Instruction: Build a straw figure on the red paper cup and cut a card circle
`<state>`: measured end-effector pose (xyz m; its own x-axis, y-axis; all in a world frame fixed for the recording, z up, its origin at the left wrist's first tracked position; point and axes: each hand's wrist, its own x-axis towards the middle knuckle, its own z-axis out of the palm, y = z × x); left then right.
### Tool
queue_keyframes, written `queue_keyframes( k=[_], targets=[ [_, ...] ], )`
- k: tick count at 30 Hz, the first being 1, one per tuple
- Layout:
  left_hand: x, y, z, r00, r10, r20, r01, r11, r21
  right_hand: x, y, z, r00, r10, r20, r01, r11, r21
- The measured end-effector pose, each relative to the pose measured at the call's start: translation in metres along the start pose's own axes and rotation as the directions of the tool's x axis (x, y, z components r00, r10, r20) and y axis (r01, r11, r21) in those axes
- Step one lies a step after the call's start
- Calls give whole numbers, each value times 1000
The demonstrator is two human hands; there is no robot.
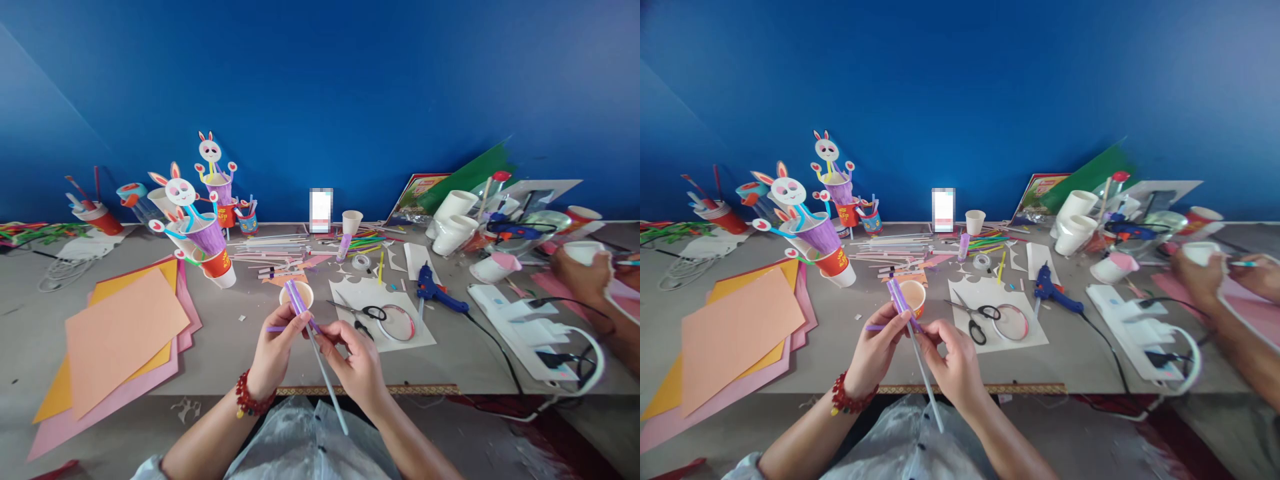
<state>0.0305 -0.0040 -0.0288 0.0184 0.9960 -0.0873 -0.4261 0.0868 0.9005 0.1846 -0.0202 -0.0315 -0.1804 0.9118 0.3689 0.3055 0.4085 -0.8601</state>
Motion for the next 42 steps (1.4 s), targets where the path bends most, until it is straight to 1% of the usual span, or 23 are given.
queue_keyframes(
  k=[3, 7, 9, 12, 17, 21, 26, 29, 33, 42],
  targets=[
    [2, 6, 0, 996, -84, 41, 86, 996, -37, -3, 2, -1, 995, -77, -55, 73, 994, -77],
    [5, 11, 0, 987, -141, 79, 149, 984, -101, -4, 6, 1, 981, -167, -103, 155, 981, -117],
    [4, 11, 0, 978, -180, 107, 194, 970, -143, -3, 9, 3, 972, -199, -127, 186, 977, -107],
    [2, 9, 1, 967, -214, 138, 238, 951, -199, -1, 13, 6, 957, -236, -170, 230, 972, -50],
    [0, 10, 3, 962, -207, 177, 242, 949, -204, 7, 13, 4, 917, -317, -241, 330, 944, 15],
    [0, 11, 6, 962, -207, 179, 240, 953, -185, 10, 13, 3, 918, -321, -231, 333, 943, 11],
    [0, 13, 7, 961, -214, 176, 243, 956, -166, 8, 20, 2, 923, -304, -235, 318, 948, 24],
    [0, 14, 6, 963, -208, 171, 233, 962, -143, 9, 21, -1, 920, -324, -220, 334, 942, 8],
    [1, 14, 4, 960, -216, 175, 237, 966, -107, 11, 19, -5, 910, -368, -190, 370, 929, -28],
    [2, 19, 5, 956, -209, 208, 223, 974, -45, 18, 9, -12, 904, -409, -123, 405, 913, -54]
  ],
)
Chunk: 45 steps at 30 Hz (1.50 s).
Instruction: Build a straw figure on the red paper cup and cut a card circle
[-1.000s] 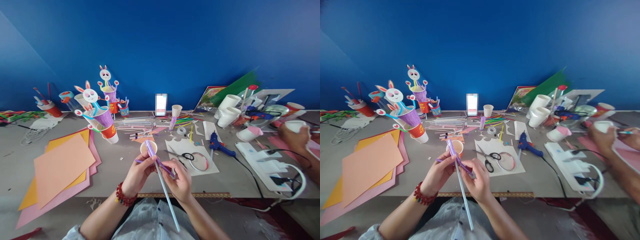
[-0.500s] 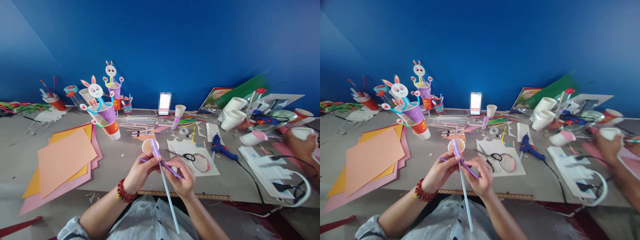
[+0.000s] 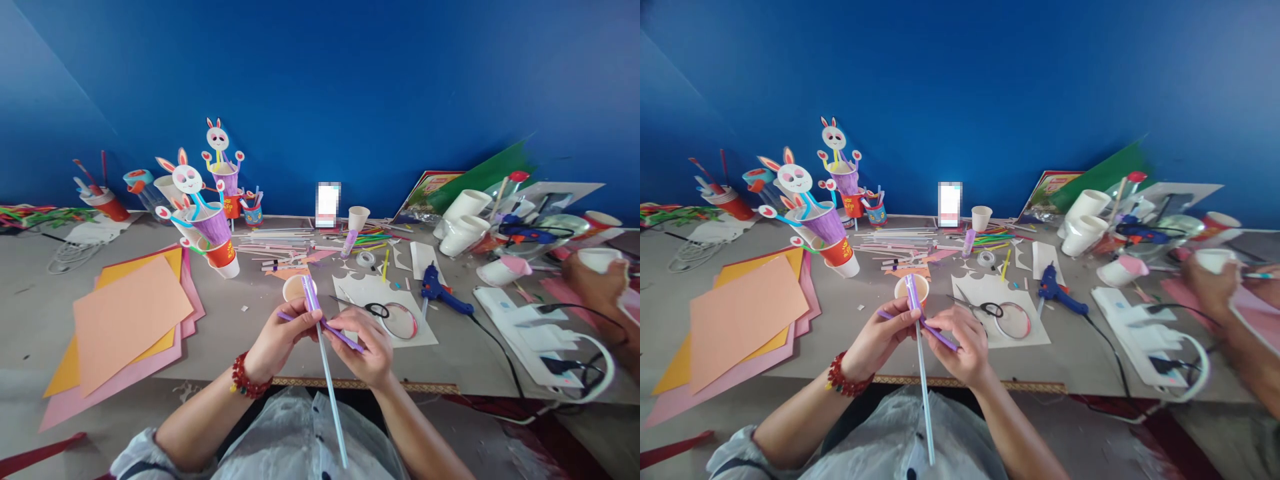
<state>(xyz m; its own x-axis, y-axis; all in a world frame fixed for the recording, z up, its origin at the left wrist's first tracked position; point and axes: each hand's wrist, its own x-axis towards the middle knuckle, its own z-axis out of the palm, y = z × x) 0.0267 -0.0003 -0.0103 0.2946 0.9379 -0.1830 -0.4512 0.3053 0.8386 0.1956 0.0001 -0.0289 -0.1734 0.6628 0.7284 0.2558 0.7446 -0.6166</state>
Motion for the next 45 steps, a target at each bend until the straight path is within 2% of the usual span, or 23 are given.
queue_keyframes(
  k=[6, 18, 23, 27, 30, 34, 38, 45],
  targets=[
    [2, 2, -1, 999, 10, 31, -12, 998, 68, 5, 1, -6, 999, -24, 49, 24, 1000, 6],
    [3, 2, 0, 997, 39, 62, -44, 995, 87, 2, 3, -6, 999, -47, 13, 47, 999, 6],
    [5, 6, -2, 995, 32, 94, -47, 985, 166, 9, 5, -14, 991, -42, 131, 37, 998, 47],
    [8, 12, -4, 984, -5, 176, -47, 955, 292, 15, 10, -23, 947, -63, 314, 45, 997, 63],
    [10, 15, -4, 977, -22, 210, -51, 940, 337, 18, 13, -28, 924, -58, 378, 33, 997, 71],
    [11, 13, -5, 981, -7, 196, -55, 950, 308, 16, 16, -29, 931, -37, 363, -6, 993, 116],
    [11, 8, -7, 984, 3, 180, -56, 955, 291, 12, 15, -26, 962, -12, 272, -36, 985, 171],
    [9, 6, -3, 989, 20, 144, -57, 965, 258, 9, 11, -19, 982, -17, 189, -11, 989, 147]
  ],
)
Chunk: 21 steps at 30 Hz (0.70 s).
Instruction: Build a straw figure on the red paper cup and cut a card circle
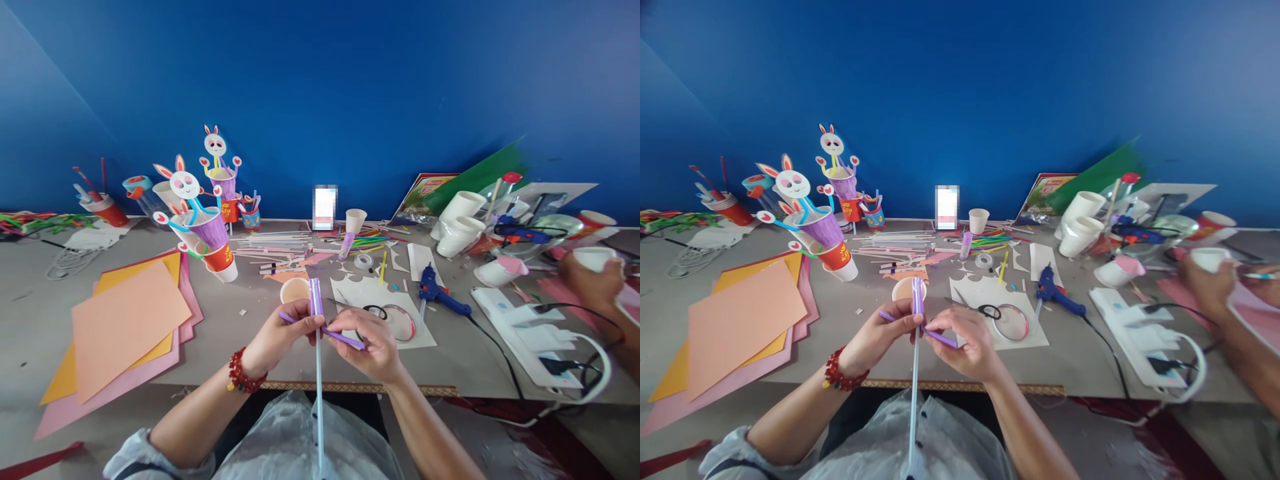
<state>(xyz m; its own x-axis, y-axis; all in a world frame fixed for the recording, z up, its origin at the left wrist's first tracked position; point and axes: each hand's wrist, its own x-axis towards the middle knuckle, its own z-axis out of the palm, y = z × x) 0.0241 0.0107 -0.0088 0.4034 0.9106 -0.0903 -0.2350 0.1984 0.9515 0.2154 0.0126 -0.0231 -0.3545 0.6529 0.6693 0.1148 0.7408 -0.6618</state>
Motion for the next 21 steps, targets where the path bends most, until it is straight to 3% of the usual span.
queue_keyframes(
  k=[3, 10, 14, 18, 21],
  targets=[
    [-1, 1, 2, 1000, 4, 5, -4, 1000, 7, 1, 0, 0, 1000, 3, 13, -3, 1000, -7],
    [-1, 1, 0, 997, -11, 75, 5, 997, 77, 4, -2, -8, 982, 90, 169, -87, 996, -26],
    [-2, 4, 0, 996, -8, 85, 1, 997, 82, -2, 1, -4, 969, 234, 77, -242, 964, 108],
    [-3, 6, 1, 995, 7, 103, -13, 998, 61, -9, 5, 5, 918, 396, 27, -380, 859, 343],
    [-3, 2, 3, 999, 45, 30, -46, 999, 21, -14, 4, 13, 904, 426, -48, -391, 865, 315]
  ],
)
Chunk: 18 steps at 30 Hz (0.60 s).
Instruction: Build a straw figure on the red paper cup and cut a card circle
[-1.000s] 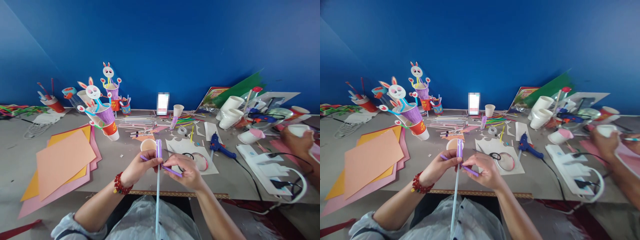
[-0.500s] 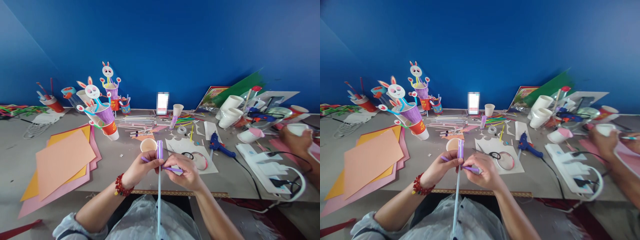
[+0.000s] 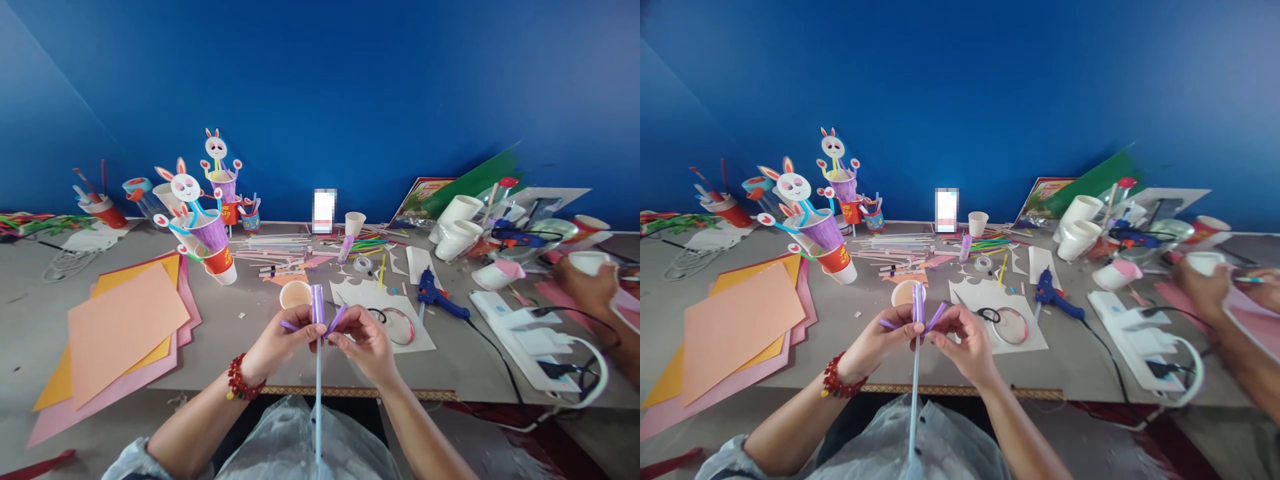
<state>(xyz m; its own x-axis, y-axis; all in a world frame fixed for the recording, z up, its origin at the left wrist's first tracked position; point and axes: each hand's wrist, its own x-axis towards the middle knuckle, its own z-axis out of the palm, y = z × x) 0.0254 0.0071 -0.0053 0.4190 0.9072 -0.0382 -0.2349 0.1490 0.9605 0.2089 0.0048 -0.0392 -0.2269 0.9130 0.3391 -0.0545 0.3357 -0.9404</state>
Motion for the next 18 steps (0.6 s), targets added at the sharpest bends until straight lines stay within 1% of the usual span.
queue_keyframes(
  k=[2, 4, 6, 8, 10, 15, 16, 18],
  targets=[
    [0, -6, 3, 996, 26, -85, -30, 999, -43, -3, 0, 5, 992, -93, -85, 78, 984, -160],
    [0, -11, 6, 988, 38, -151, -51, 995, -85, -6, -2, 8, 960, -250, -125, 189, 910, -368],
    [0, -16, 10, 981, 44, -191, -67, 991, -116, -7, -6, 12, 918, -386, -88, 291, 809, -510],
    [-1, -18, 12, 975, 54, -217, -84, 988, -130, -7, -9, 14, 891, -454, -22, 365, 743, -561],
    [-2, -18, 13, 970, 67, -233, -97, 988, -120, -6, -11, 15, 882, -470, 19, 395, 719, -572],
    [-6, -18, 12, 945, 99, -311, -118, 992, -44, -2, -14, 16, 921, -388, 21, 333, 761, -556],
    [-6, -18, 12, 942, 99, -321, -119, 992, -41, -2, -14, 16, 921, -389, 33, 337, 752, -567],
    [-7, -21, 12, 934, 101, -342, -125, 991, -50, -1, -14, 17, 904, -422, 70, 374, 699, -610]
  ],
)
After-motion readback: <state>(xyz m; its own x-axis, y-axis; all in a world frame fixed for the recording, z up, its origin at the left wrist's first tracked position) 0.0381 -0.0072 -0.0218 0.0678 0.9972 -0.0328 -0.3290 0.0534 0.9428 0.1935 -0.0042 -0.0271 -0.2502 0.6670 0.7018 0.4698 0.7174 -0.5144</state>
